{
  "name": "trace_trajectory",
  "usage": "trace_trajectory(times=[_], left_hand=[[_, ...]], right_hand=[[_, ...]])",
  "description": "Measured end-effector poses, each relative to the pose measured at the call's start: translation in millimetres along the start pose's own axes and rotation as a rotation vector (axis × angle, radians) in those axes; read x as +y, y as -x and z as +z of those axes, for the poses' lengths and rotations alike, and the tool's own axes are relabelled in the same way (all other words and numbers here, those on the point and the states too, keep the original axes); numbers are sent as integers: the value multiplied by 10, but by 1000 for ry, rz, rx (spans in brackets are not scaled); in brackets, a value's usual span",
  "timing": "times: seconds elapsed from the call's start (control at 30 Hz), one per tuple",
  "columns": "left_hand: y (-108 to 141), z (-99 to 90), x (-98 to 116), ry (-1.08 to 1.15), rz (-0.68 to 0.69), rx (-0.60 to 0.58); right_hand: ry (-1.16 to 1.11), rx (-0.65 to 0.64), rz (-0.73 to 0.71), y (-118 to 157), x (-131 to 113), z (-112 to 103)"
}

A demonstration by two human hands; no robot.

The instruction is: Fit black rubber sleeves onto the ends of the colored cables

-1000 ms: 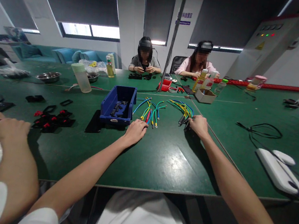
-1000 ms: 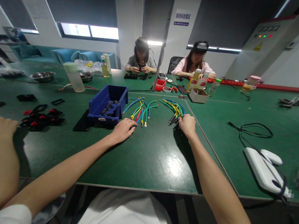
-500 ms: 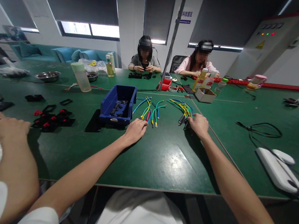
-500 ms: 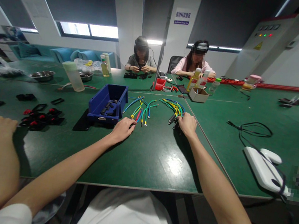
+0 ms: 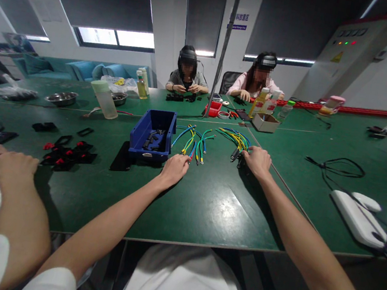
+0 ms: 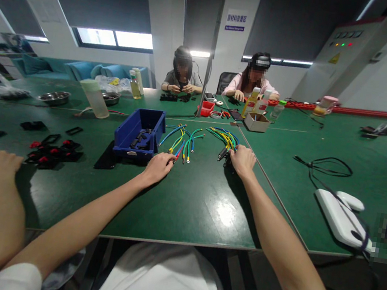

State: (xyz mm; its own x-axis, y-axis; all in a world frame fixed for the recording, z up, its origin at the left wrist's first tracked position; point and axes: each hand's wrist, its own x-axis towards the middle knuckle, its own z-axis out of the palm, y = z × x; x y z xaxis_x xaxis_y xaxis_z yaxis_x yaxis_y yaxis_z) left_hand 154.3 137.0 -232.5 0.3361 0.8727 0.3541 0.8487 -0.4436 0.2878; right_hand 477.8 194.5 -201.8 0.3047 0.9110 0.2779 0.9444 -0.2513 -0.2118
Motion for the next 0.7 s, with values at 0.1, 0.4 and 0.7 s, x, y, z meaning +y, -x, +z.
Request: trace_trajectory(times=[0.1,0.4,0.7], left_hand=[[-1,-8,10,34,-2,10],[-10,24,-9,133,-27,78],[-37,63,-43,248,-32,133]], right_hand=[[6,10,-6,5,-5,-10],[33,8,14,29,-50,-61],[12,86,3,68,-94,-94]])
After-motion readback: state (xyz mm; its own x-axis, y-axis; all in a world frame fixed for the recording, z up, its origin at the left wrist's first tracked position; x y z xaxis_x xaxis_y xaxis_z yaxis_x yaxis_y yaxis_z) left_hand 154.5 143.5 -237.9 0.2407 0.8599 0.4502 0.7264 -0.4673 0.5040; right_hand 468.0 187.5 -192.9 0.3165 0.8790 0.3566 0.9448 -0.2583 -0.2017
